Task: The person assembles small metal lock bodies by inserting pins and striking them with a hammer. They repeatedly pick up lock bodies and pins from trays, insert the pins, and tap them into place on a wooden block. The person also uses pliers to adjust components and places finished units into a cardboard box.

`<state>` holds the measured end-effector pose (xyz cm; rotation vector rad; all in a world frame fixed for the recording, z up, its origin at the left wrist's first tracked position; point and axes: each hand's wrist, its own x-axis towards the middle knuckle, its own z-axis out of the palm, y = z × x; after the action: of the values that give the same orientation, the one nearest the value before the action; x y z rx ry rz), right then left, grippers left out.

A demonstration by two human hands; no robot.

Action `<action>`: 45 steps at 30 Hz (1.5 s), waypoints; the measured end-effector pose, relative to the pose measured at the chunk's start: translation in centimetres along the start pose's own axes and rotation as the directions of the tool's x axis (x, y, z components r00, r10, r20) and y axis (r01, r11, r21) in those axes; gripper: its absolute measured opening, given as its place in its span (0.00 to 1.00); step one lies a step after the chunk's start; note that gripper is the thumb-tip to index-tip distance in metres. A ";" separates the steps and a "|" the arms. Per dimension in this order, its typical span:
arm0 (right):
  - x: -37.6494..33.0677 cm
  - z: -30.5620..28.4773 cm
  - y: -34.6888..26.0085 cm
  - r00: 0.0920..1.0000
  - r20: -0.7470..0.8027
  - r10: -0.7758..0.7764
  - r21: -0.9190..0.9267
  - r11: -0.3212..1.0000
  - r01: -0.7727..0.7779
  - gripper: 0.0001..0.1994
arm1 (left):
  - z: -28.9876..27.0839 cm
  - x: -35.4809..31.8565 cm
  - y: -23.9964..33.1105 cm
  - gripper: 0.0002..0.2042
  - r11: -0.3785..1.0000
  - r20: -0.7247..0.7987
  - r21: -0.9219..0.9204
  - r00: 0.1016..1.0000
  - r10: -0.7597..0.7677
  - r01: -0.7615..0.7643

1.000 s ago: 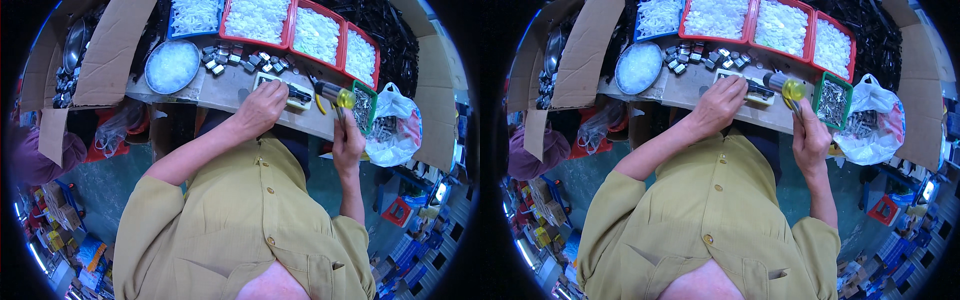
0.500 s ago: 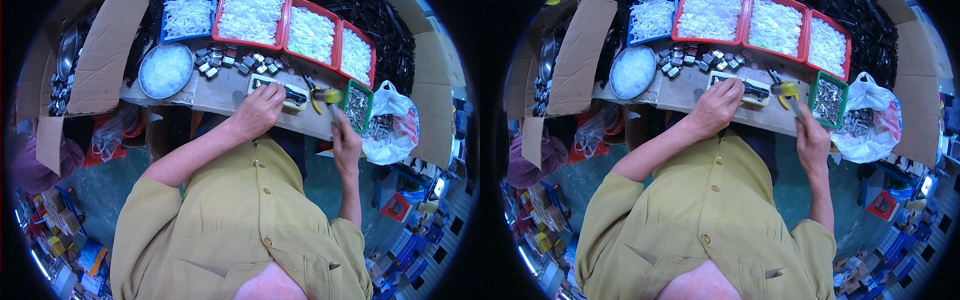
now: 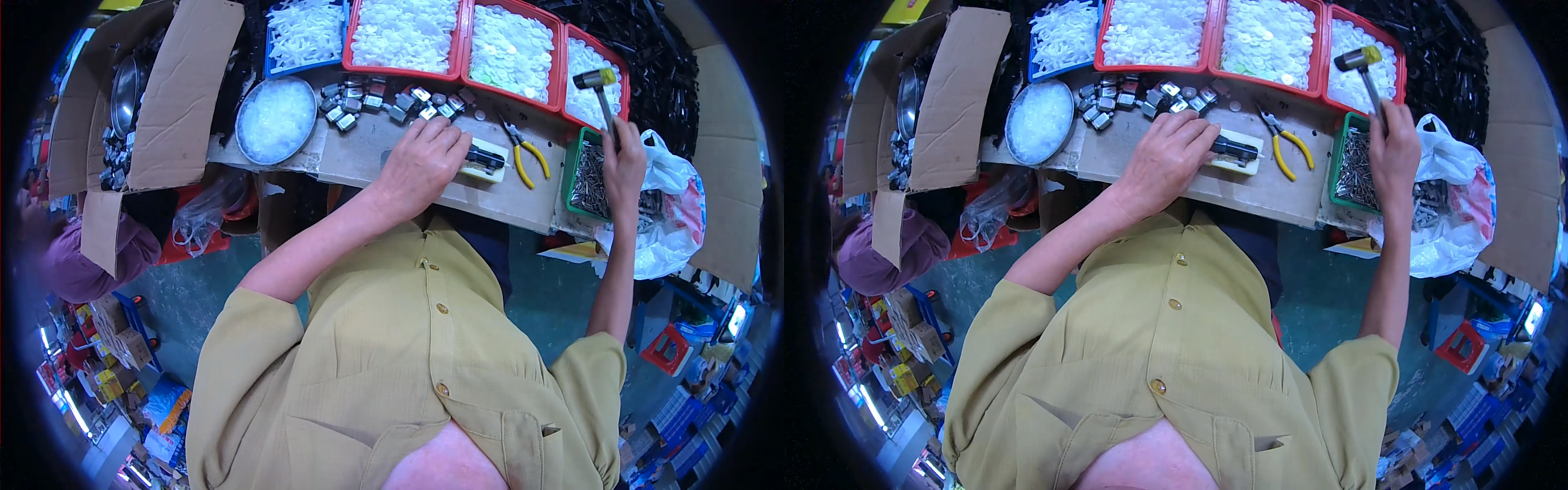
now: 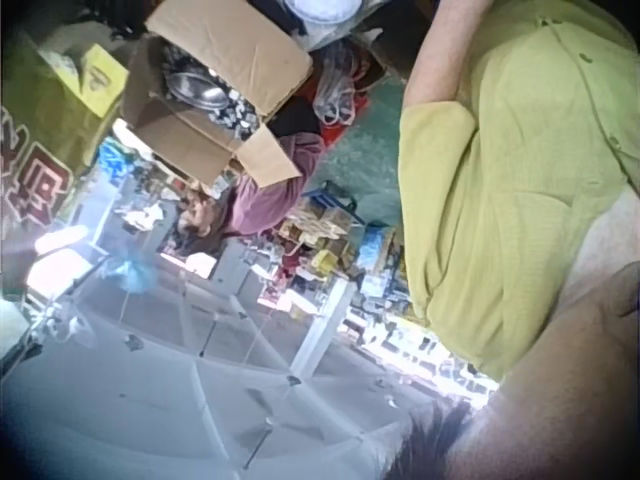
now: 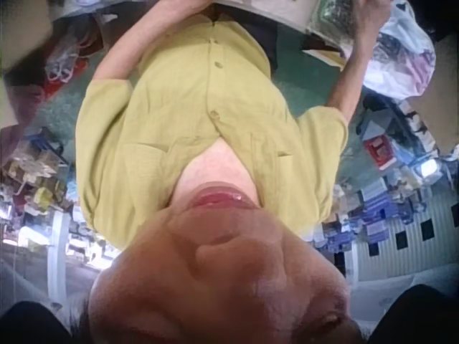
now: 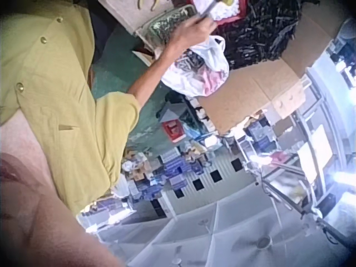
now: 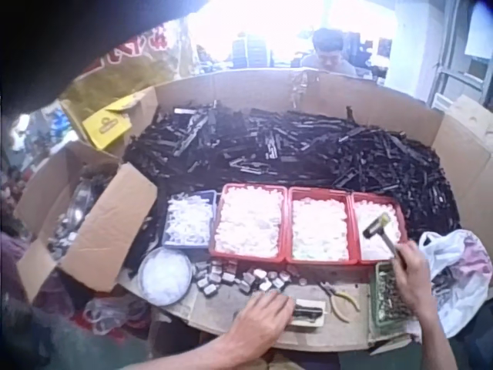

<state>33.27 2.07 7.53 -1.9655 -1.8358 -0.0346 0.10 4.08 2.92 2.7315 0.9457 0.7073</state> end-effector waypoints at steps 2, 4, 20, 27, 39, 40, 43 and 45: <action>2.0 1.4 4.3 0.991 -0.071 -0.110 -0.092 0.990 0.103 0.13 | -0.1 0.6 -0.1 0.17 0.998 0.016 -0.050 0.999 0.050 -0.049; 3.4 2.2 6.4 0.988 -0.078 -0.132 -0.208 0.972 0.113 0.14 | -0.2 0.8 -0.3 0.18 0.990 0.016 -0.130 0.998 0.054 -0.052; -5.9 3.4 -8.0 0.925 0.304 -0.229 0.005 0.971 0.239 0.16 | -2.7 0.1 -0.5 0.21 0.788 -0.283 -0.615 0.921 -0.270 0.042; -4.3 4.8 -8.7 0.932 0.360 -0.044 -0.297 0.941 0.159 0.09 | -3.7 -0.4 0.2 0.16 0.663 -0.053 -0.708 0.917 -0.395 0.244; -5.8 -0.8 -12.4 0.931 0.330 -0.157 0.289 0.955 0.058 0.14 | -2.6 -0.3 1.8 0.15 0.777 -0.015 -0.572 0.943 -0.332 0.265; -5.9 -0.9 -12.4 0.926 0.345 -0.151 0.284 0.957 0.051 0.15 | -2.6 -0.2 2.0 0.15 0.784 -0.012 -0.566 0.948 -0.318 0.256; -6.1 -1.1 -12.5 0.932 0.307 -0.191 0.236 0.964 0.120 0.14 | -2.7 0.1 2.4 0.15 0.807 -0.021 -0.541 0.955 -0.295 0.238; -6.2 -1.1 -12.7 0.929 0.312 -0.200 0.240 0.963 0.126 0.12 | -2.8 0.3 2.5 0.15 0.824 -0.043 -0.521 0.957 -0.285 0.222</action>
<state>20.80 -3.95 10.39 -1.7422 -2.1108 0.4559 0.33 2.28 6.23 2.0716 0.9548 0.9220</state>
